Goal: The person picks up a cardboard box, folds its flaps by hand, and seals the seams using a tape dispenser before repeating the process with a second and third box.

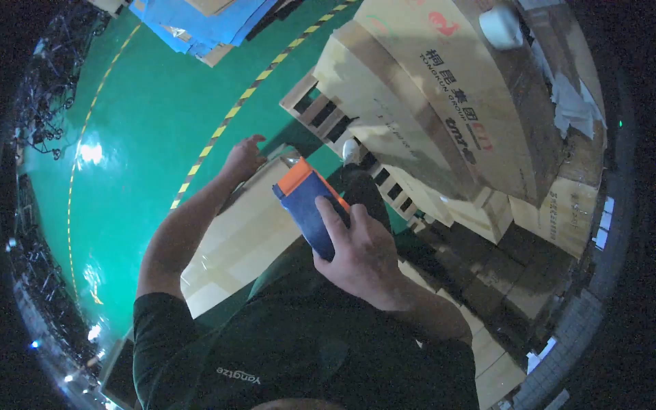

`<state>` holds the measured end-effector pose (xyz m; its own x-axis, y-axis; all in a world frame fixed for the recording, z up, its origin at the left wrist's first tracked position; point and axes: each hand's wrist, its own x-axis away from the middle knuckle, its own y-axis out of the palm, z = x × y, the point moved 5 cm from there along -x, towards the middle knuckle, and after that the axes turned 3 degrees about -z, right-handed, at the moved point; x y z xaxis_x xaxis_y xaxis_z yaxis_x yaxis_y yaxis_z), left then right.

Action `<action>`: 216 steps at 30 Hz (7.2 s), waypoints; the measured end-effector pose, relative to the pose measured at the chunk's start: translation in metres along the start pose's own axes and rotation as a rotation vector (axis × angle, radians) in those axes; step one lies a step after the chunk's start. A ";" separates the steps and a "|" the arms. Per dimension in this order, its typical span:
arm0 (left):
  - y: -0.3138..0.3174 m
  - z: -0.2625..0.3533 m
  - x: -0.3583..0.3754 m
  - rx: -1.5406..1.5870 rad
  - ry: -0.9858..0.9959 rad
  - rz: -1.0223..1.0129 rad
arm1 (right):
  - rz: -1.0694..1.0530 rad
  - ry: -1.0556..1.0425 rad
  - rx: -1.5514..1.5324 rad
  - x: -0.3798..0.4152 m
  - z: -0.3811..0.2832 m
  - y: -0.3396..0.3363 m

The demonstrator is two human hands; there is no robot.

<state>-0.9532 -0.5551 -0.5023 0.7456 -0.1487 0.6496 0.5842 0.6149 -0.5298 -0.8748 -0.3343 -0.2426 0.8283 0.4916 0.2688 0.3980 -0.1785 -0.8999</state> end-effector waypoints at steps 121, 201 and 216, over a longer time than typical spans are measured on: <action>0.044 0.083 0.172 -0.432 0.637 0.643 | -0.309 0.259 -0.348 -0.001 0.105 0.128; 0.005 0.147 0.078 -0.338 0.855 0.240 | 0.425 0.321 -1.043 -0.036 0.230 0.120; -0.053 0.027 0.017 0.186 -0.292 0.275 | 0.423 0.320 -1.246 -0.033 0.224 0.121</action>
<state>-0.9801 -0.5698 -0.4487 0.7277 0.2489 0.6391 0.2888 0.7339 -0.6147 -0.9424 -0.1810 -0.4374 0.9622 0.0192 0.2718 0.0403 -0.9966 -0.0722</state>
